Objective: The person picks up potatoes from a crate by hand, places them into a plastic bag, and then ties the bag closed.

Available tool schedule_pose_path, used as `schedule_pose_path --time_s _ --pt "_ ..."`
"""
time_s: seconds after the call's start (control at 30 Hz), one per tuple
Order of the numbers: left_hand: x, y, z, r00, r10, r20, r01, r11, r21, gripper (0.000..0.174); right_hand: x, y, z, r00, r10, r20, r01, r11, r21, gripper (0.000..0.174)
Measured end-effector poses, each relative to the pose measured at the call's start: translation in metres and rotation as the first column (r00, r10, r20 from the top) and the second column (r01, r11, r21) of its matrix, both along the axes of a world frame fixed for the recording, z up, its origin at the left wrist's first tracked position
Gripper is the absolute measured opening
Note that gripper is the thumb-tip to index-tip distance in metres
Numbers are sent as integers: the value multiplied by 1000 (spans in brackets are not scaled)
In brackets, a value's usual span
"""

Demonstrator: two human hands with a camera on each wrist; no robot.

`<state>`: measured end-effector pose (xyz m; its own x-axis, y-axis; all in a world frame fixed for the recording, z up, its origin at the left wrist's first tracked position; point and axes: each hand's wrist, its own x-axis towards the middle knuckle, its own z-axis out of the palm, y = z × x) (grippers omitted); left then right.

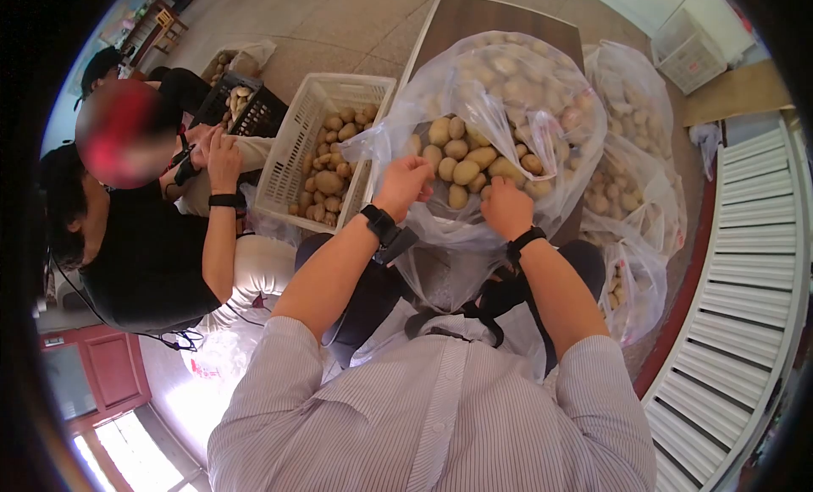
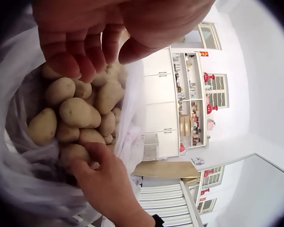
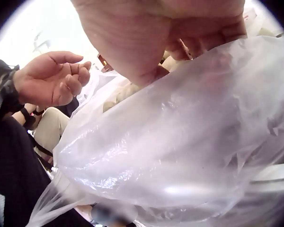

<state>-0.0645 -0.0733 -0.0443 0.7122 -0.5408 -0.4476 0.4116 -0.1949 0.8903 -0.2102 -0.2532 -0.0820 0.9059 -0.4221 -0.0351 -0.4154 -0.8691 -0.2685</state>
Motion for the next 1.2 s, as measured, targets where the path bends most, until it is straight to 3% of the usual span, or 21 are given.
schedule_pose_path --time_s 0.23,0.3,0.33,0.37,0.4,0.43,0.5,0.53,0.6,0.63,0.7,0.87,0.97,1.0,1.07,1.1,1.17,1.2 --pt "-12 -8 -11 993 -116 15 116 993 37 21 -8 -2 -9 997 61 -37 -62 998 -18 38" --pt "-13 -10 -12 991 -135 23 133 989 62 24 -8 -5 -12 988 -9 156 -7 994 105 36" --pt "-12 -10 -13 988 -151 31 148 985 85 28 -5 -8 -14 987 -9 157 -8 994 106 36" --pt "-13 -11 -11 988 -151 32 148 985 87 28 -1 -12 -14 973 -201 110 120 857 501 33" --pt "-13 -11 -9 984 -176 22 174 981 82 33 1 -15 -14 936 -352 -12 219 555 802 32" --pt "-14 -12 -8 979 -202 12 200 977 78 39 1 -18 -15 936 -353 -13 219 554 803 32" --pt "-15 -15 -9 970 -245 1 244 968 56 46 2 -19 2 919 -344 -194 233 75 970 36" --pt "-15 -17 -9 958 -287 -9 287 957 30 53 2 -18 6 918 -345 -194 232 74 970 36" --pt "-19 -19 -10 943 -332 3 332 943 -26 55 2 -17 9 925 -267 -269 217 -208 954 39" --pt "-21 -20 -11 929 -370 20 370 925 -83 58 3 -16 10 928 -261 -267 216 -208 954 39" --pt "-26 -19 -9 918 -395 37 397 911 -111 58 5 -10 12 954 -177 -243 163 -374 913 42" --pt "-26 -15 -6 899 -437 6 431 885 -177 59 6 5 23 974 -115 -197 163 -255 953 53" --pt "-21 -12 -4 884 -455 -108 423 877 -228 52 6 6 20 969 -171 -181 171 -73 983 59" --pt "-19 -11 -2 887 -450 -106 419 879 -227 52 6 6 17 970 -166 -178 168 -72 983 59" --pt "-16 -12 2 929 -322 -184 281 935 -216 46 4 4 9 947 -284 -148 193 137 972 56" --pt "-13 -11 5 929 -322 -182 281 935 -217 46 5 3 6 948 -284 -147 192 139 972 56" --pt "-2 -5 10 976 -142 -165 90 953 -291 38 4 0 -1 924 -382 15 141 375 916 48" --pt "6 -2 12 976 -145 -165 92 952 -291 38 3 -4 -5 923 -385 15 142 375 916 48"
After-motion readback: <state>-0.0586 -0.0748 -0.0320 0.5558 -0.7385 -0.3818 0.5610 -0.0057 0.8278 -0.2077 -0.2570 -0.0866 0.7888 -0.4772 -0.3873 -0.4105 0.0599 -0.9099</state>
